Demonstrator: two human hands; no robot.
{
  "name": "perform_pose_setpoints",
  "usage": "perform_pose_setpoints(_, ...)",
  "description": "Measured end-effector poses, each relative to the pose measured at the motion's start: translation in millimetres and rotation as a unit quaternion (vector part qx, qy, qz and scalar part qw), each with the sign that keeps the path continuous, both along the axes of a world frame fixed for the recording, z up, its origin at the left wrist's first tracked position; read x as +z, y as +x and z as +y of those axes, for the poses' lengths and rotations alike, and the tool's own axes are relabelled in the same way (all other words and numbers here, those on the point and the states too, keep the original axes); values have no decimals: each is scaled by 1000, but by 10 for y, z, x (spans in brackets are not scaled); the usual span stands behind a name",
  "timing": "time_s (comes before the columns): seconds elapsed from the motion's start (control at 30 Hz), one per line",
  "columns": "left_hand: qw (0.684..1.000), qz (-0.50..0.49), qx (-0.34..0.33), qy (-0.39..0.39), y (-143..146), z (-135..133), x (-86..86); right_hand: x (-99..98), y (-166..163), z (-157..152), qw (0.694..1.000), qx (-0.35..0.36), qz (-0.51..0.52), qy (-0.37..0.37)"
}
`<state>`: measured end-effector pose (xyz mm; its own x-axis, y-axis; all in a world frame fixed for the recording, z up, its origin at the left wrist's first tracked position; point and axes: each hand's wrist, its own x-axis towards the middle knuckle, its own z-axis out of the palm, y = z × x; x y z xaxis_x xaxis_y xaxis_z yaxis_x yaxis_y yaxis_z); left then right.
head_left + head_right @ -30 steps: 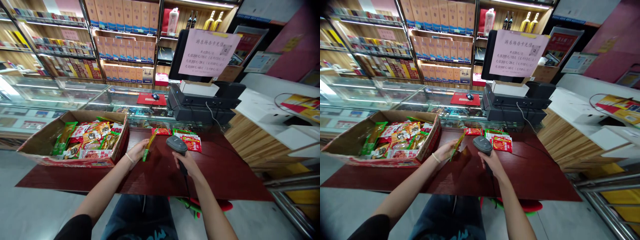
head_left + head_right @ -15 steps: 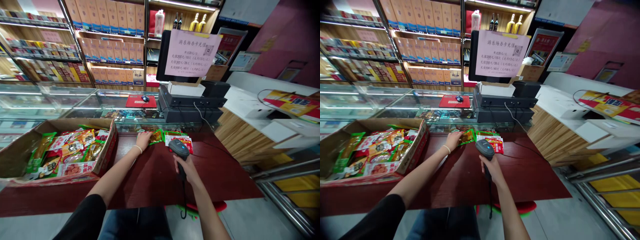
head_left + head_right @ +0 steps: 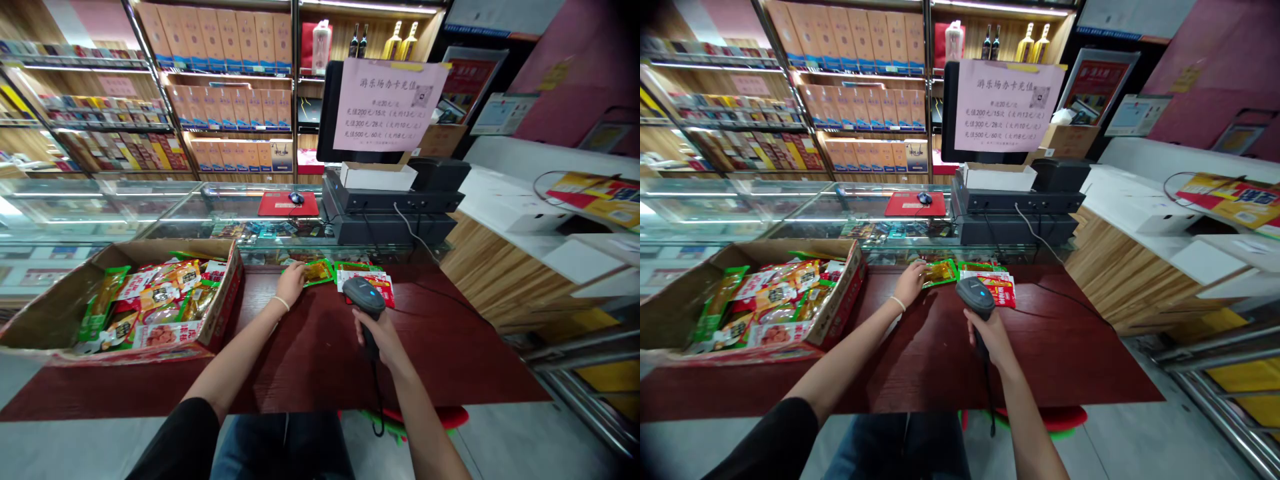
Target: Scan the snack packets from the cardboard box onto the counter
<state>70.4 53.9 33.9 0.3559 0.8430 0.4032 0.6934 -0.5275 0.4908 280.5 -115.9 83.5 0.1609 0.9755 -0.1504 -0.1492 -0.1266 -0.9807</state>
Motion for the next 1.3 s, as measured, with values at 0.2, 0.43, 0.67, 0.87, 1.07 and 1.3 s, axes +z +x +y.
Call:
perform_pose_setpoints(0.2,990,-135,-15,22,-279,-390,799,118,-242,56,1000,8,11,14)
perform_pose_setpoints(0.43,981,-164,44,89,-1214,-581,1288,350,-741,219,996,81,6,44)
perform_pose_setpoints(0.67,972,-110,190,89,-2499,-608,1218,415,-1377,403,986,152,5,70)
perform_pose_setpoints(0.87,969,13,239,61,-3140,-683,1017,387,-1923,541,979,193,12,60)
perform_pose_setpoints(1.07,983,57,169,37,-3136,-596,825,382,-2201,595,975,213,-7,63)
perform_pose_setpoints(1.3,981,174,82,-33,-3026,-427,589,303,-2253,618,976,209,-1,53)
